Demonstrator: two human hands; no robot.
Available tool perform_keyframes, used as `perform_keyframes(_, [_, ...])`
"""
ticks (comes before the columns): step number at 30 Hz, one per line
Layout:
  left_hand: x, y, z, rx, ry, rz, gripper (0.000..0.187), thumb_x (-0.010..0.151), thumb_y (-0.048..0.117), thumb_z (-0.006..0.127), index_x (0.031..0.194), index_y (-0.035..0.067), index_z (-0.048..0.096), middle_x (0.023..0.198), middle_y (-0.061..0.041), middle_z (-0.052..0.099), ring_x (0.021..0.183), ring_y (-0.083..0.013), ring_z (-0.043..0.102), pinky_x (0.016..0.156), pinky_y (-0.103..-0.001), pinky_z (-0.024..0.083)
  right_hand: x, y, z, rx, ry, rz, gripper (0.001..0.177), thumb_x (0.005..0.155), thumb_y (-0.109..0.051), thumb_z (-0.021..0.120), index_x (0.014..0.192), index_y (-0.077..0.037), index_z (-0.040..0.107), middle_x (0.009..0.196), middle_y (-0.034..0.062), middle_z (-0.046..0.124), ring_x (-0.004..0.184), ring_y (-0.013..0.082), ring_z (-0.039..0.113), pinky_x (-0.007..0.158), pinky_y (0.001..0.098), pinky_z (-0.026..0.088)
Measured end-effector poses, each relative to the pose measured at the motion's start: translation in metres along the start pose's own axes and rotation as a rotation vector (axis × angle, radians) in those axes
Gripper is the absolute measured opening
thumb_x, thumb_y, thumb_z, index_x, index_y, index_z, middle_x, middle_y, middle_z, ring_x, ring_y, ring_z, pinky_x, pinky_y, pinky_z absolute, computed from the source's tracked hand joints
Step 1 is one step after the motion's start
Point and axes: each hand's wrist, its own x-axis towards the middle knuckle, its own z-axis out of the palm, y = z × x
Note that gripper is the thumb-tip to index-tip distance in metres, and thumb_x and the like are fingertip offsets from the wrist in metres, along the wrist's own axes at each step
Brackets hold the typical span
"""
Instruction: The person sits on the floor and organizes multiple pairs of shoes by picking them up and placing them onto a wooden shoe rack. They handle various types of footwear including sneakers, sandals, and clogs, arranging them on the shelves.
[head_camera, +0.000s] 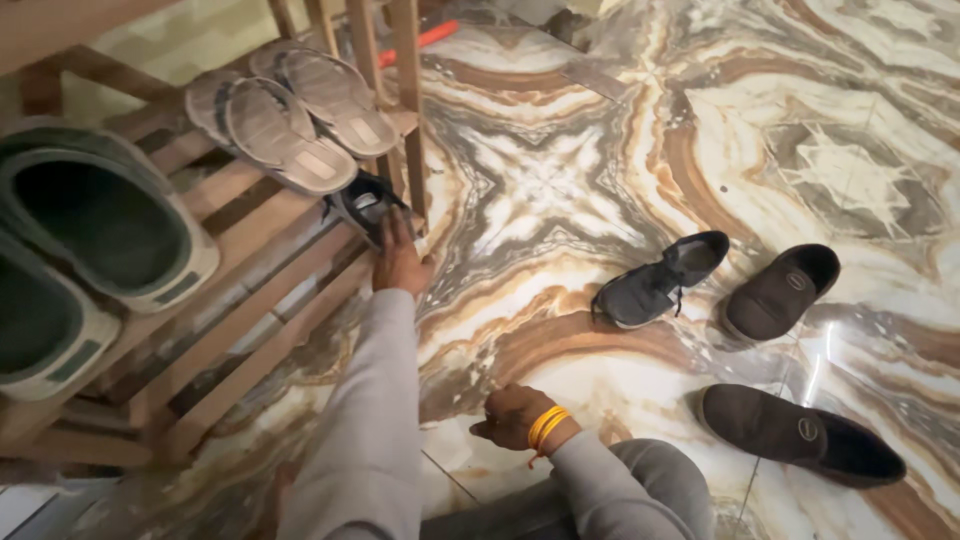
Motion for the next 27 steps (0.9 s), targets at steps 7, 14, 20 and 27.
perform_keyframes(7, [-0.046,0.001,0.014,0.18,-0.064,-0.162,0.033,0.086,0.034,0.076,0.101,0.005,0.069,0.101,-0.023,0.072,0.09,-0.0449,0.071,0.08,-0.056,0.057,-0.006,-0.012,-0.011,-0.06,-0.095,-0.026,0.049,0.093,-0.053,0.064,0.085,-0.006,0.077,0.092,0.0185,0.073,0.098,0.0389,0.07,0.087,0.0477,0.055])
perform_keyframes(14, [-0.188,0.022,0.097,-0.215,-0.472,0.329,0.025,0.096,0.029,0.07,0.088,0.006,0.071,0.093,-0.021,0.068,0.09,-0.0416,0.066,0.079,-0.053,0.053,-0.045,-0.027,-0.01,0.056,-0.161,-0.541,0.043,0.087,-0.046,0.071,0.09,-0.005,0.081,0.089,0.0179,0.075,0.086,0.0337,0.073,0.076,0.0429,0.057])
perform_keyframes(20, [-0.216,0.046,0.058,-0.19,-0.543,0.671,0.031,0.094,0.019,0.061,0.122,0.009,0.066,0.126,-0.023,0.059,0.111,-0.0436,0.062,0.094,-0.049,0.051,-0.053,-0.042,-0.039,0.293,-0.548,-0.31,0.043,0.092,-0.047,0.071,0.091,-0.004,0.078,0.081,0.0088,0.077,0.073,0.0167,0.073,0.066,0.0323,0.059])
perform_keyframes(27, [-0.163,0.011,-0.089,-0.021,-0.206,0.108,0.045,0.098,0.015,0.056,0.142,0.01,0.06,0.152,-0.018,0.05,0.128,-0.0398,0.058,0.102,-0.046,0.049,-0.052,-0.042,-0.043,0.29,-0.424,-0.035,0.043,0.088,-0.048,0.075,0.087,-0.005,0.078,0.075,0.0039,0.075,0.07,0.0149,0.072,0.065,0.0333,0.058])
